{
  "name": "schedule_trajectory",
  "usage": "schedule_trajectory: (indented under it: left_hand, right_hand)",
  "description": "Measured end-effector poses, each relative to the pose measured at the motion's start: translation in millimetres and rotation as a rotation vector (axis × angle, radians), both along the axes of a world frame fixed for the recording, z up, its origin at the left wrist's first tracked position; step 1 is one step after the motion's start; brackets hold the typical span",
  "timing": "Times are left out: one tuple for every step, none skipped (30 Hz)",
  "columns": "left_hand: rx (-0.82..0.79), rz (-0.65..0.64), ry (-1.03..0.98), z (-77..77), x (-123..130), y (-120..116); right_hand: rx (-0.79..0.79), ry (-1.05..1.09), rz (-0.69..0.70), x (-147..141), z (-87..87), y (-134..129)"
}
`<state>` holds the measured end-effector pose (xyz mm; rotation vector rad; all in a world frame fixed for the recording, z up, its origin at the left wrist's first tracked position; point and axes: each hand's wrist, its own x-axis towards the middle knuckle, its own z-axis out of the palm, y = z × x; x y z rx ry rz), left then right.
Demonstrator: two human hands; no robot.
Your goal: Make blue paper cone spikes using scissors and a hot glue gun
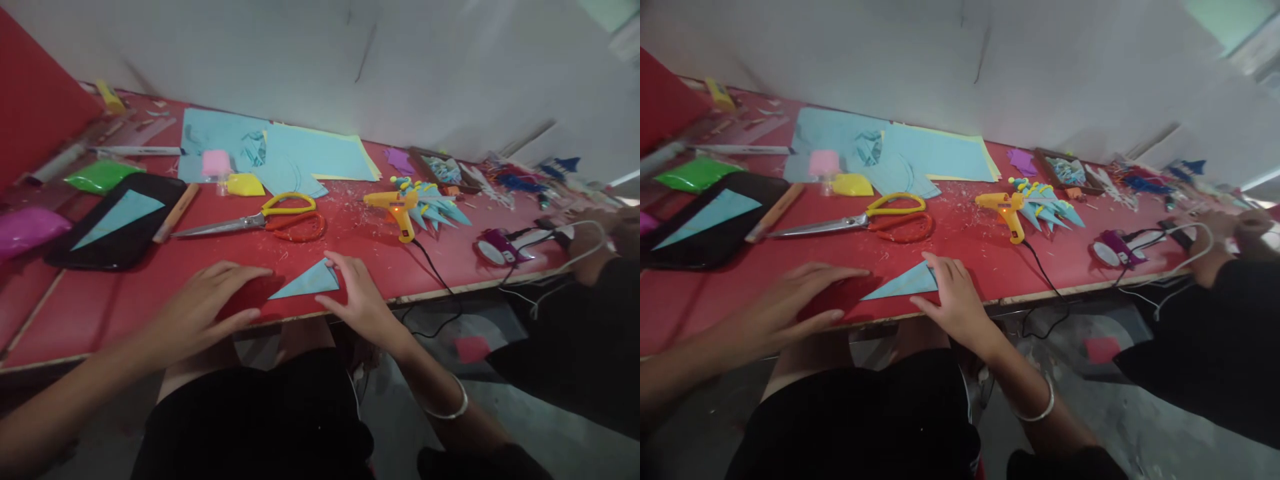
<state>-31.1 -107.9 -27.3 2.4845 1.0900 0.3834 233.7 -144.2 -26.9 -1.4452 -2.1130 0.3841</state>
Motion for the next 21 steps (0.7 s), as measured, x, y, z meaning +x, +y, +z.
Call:
schedule_trajectory:
  left_hand:
    - [-0.003,-0.002,0.010,-1.2,2,1]
    - [0.004,-0.009,0.021,-2.8,4,2]
    - [0.018,-0.020,0.031,-4.7,7,3]
    - [0.037,-0.033,0.040,-6.6,9,5]
    - [0.066,-0.048,0.050,-8.4,12,6]
    - [0.106,-0.066,0.059,-9.8,14,7]
    - [0.156,-0.088,0.067,-10.8,17,8]
    - [0.214,-0.118,0.078,-11.2,20,9]
    - [0.274,-0.150,0.090,-11.1,22,10]
    - [0.334,-0.180,0.102,-10.5,25,11]
    - [0.388,-0.209,0.113,-9.5,27,11]
    - [0.431,-0.240,0.123,-8.2,29,11]
    - [0.463,-0.274,0.131,-6.8,31,12]
    - [0.487,-0.309,0.134,-5.5,33,13]
    - [0.502,-0.342,0.133,-4.4,35,13]
    - [0.507,-0.374,0.134,-3.7,36,14]
    - [0.505,-0.400,0.135,-3.3,37,14]
    - [0.497,-0.419,0.139,-3.1,38,15]
    - [0.483,-0.430,0.147,-3.0,39,15]
    - [0.463,-0.435,0.156,-2.8,40,16]
    - [0.439,-0.435,0.165,-2.3,41,16]
  right_hand:
    - [-0.059,-0.006,-0.001,-3,1.0,3]
    - [-0.111,-0.005,-0.003,-5,2.0,7]
    - [-0.150,0.004,0.005,-7,3.0,10]
    - [-0.181,0.021,0.022,-8,4.1,13]
    - [-0.201,0.042,0.045,-8,5.3,15]
    - [-0.206,0.065,0.071,-8,6.6,18]
    - [-0.196,0.083,0.096,-7,7.9,20]
    - [-0.180,0.092,0.121,-6,9.0,23]
    - [-0.161,0.094,0.146,-4,9.9,25]
    - [-0.144,0.091,0.171,-3,10.3,27]
    - [-0.129,0.087,0.192,-1,10.2,30]
    - [-0.118,0.083,0.209,1,9.6,32]
    - [-0.108,0.080,0.221,3,8.3,33]
    - [-0.095,0.075,0.230,6,6.6,35]
    - [-0.077,0.069,0.236,8,4.7,36]
    - [-0.056,0.063,0.244,11,2.7,37]
    - [-0.031,0.063,0.254,14,1.1,37]
    - [-0.004,0.076,0.259,19,0.1,37]
    - [0.023,0.105,0.250,24,-0.2,37]
    - [0.059,0.143,0.219,31,0.2,37]
    - [0.098,0.188,0.159,38,1.2,37]
